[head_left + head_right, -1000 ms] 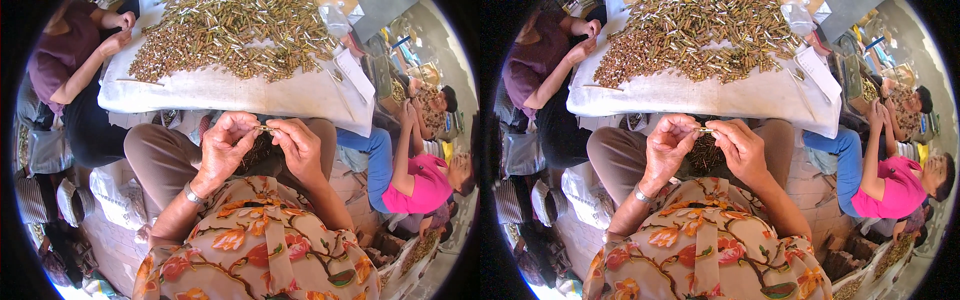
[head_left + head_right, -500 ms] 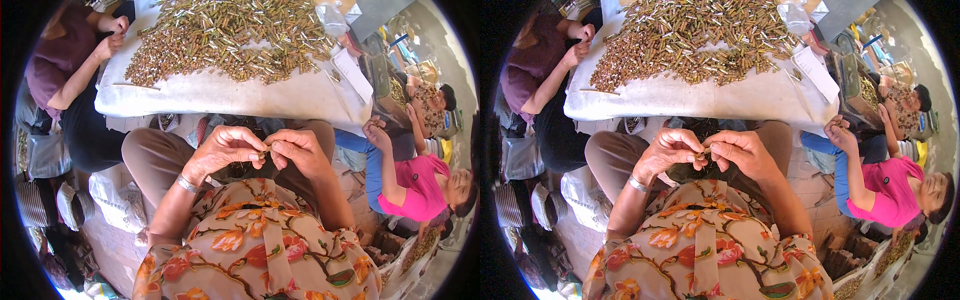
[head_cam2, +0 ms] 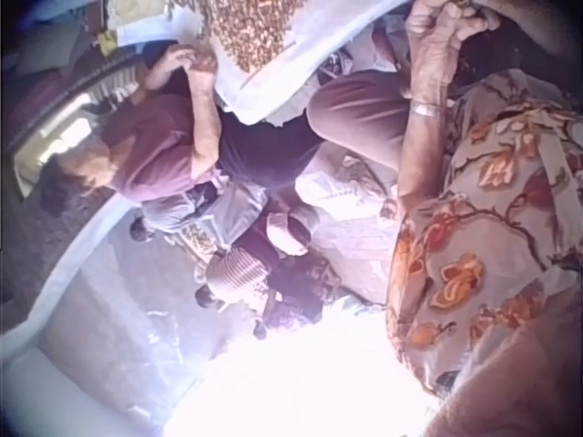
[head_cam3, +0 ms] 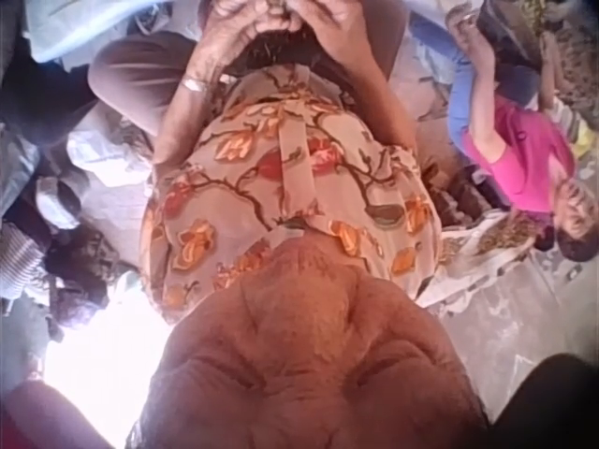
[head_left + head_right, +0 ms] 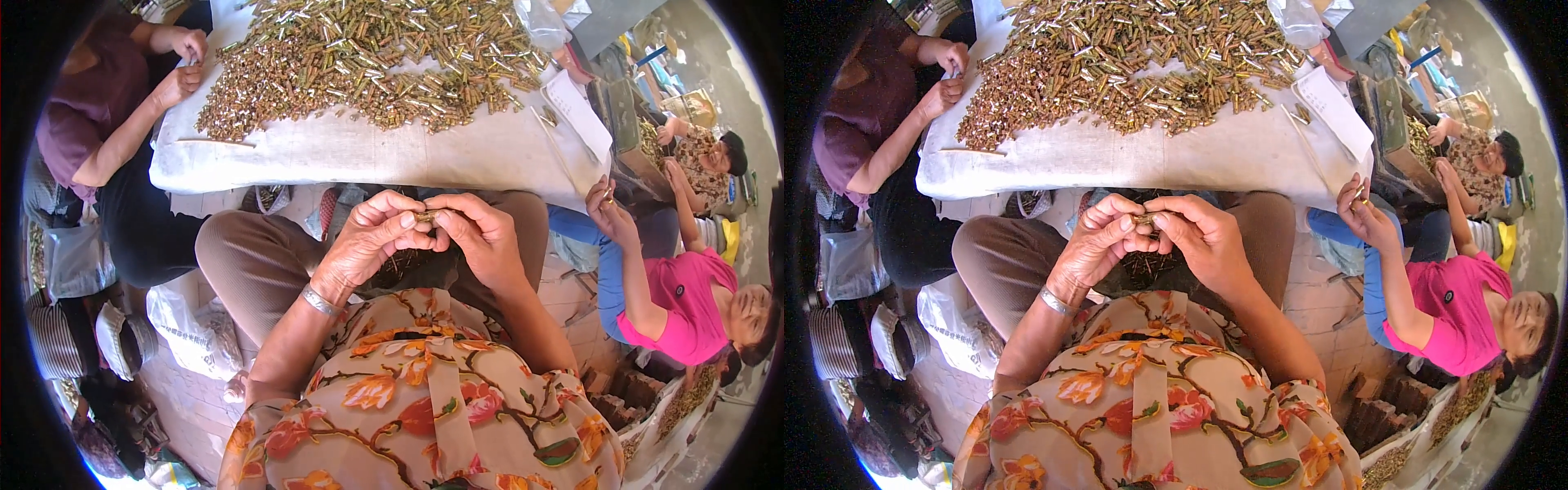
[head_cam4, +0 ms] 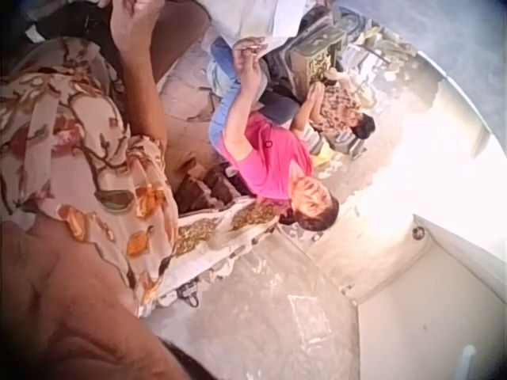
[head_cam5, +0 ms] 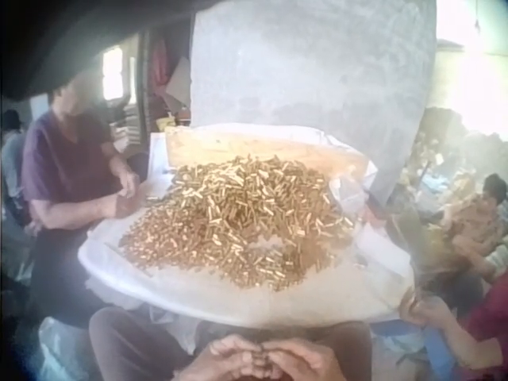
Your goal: The person assembles small metal components by hand, inserting a small pin into a brass-colored metal casing.
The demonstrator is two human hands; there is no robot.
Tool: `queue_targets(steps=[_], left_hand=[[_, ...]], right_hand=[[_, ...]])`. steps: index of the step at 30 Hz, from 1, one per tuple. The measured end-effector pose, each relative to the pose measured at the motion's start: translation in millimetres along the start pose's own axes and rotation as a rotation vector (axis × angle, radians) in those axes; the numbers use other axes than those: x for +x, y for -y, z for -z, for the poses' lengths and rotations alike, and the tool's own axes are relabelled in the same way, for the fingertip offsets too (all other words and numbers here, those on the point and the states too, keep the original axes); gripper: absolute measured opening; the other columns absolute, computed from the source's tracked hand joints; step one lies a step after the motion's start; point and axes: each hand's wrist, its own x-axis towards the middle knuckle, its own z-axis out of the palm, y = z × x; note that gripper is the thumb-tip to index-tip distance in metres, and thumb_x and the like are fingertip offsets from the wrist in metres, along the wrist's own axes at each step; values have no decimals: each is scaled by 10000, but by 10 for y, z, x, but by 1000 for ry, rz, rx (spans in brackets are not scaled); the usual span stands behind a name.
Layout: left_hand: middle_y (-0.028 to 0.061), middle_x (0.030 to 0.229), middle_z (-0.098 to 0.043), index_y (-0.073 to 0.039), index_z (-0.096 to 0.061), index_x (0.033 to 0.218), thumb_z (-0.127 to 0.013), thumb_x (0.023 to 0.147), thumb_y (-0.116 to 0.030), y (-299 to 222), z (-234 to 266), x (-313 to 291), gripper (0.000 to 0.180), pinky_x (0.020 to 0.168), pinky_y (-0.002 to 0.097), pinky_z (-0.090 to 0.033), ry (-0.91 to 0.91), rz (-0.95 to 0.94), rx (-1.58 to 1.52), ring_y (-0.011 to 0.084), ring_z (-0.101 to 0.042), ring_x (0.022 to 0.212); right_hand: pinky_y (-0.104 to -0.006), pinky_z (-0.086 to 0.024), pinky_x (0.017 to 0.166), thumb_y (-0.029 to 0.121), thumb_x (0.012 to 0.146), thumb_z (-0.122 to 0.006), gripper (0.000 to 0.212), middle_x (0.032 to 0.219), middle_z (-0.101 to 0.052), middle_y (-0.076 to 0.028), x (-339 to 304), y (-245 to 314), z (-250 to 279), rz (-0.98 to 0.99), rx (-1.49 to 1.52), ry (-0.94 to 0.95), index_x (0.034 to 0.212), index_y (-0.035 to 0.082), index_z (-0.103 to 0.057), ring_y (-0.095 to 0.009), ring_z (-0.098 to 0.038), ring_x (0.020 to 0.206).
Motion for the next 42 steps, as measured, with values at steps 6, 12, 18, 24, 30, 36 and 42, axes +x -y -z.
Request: queue_targets(steps=[6, 12, 18, 24, 30, 36, 42], left_hand=[[109, 936, -670, -23, -584, 1011, -593, 919, -142, 13, -22, -35, 151, 786, 324, -569, -39, -36, 51, 207, -684, 833], [103, 900, -667, -35, -569, 971, -595, 920, -160, 75, -104, -53, 138, 747, 326, -577, -103, -101, 41, 194, -678, 781], [94, 897, -668, -52, -562, 1007, -597, 919, -170, 47, 8, -39, 151, 751, 332, -578, -25, -45, -27, 180, -674, 769], [64, 901, -672, -71, -537, 1115, -609, 911, -174, 49, 100, 2, 240, 773, 369, -572, 86, 79, -183, 162, -671, 759], [42, 856, -647, -79, -541, 1115, -617, 906, -179, 94, 116, 55, 244, 768, 364, -570, 109, 50, -237, 141, -653, 786], [33, 846, -638, -79, -542, 1109, -627, 899, -170, 102, 203, 70, 244, 754, 348, -573, 106, 91, -267, 131, -647, 793], [30, 852, -639, -85, -542, 1110, -624, 902, -181, 134, 233, 119, 243, 749, 339, -571, 118, 83, -231, 121, -642, 781]], right_hand=[[-196, -446, 537, 74, 937, -557, 160, 769, -617, -31, -55, -81, -87, -8, 35, -77, 1042, -25, -626, -58, -532, 585], [-198, -438, 510, 98, 947, -550, 167, 737, -611, -36, -94, -49, -174, -37, 55, -154, 1032, -24, -626, -59, -522, 555], [-197, -427, 487, 127, 960, -532, 191, 707, -595, -24, -53, -2, -87, -49, 55, -38, 1020, -27, -627, -58, -516, 537], [-199, -421, 473, 142, 964, -525, 202, 681, -579, -18, 4, 82, -28, -41, 29, 86, 1011, -25, -629, -58, -511, 523], [-196, -412, 466, 160, 970, -518, 223, 683, -580, -18, 14, 7, -101, -92, 186, 11, 1008, -33, -623, -56, -505, 515], [-190, -407, 462, 164, 971, -514, 231, 680, -587, -15, 119, 35, 33, -146, 52, 152, 984, -37, -627, -47, -503, 511], [-196, -411, 458, 165, 966, -521, 232, 677, -583, -17, 143, 28, 9, -139, 38, 121, 980, -41, -628, -52, -499, 505]])
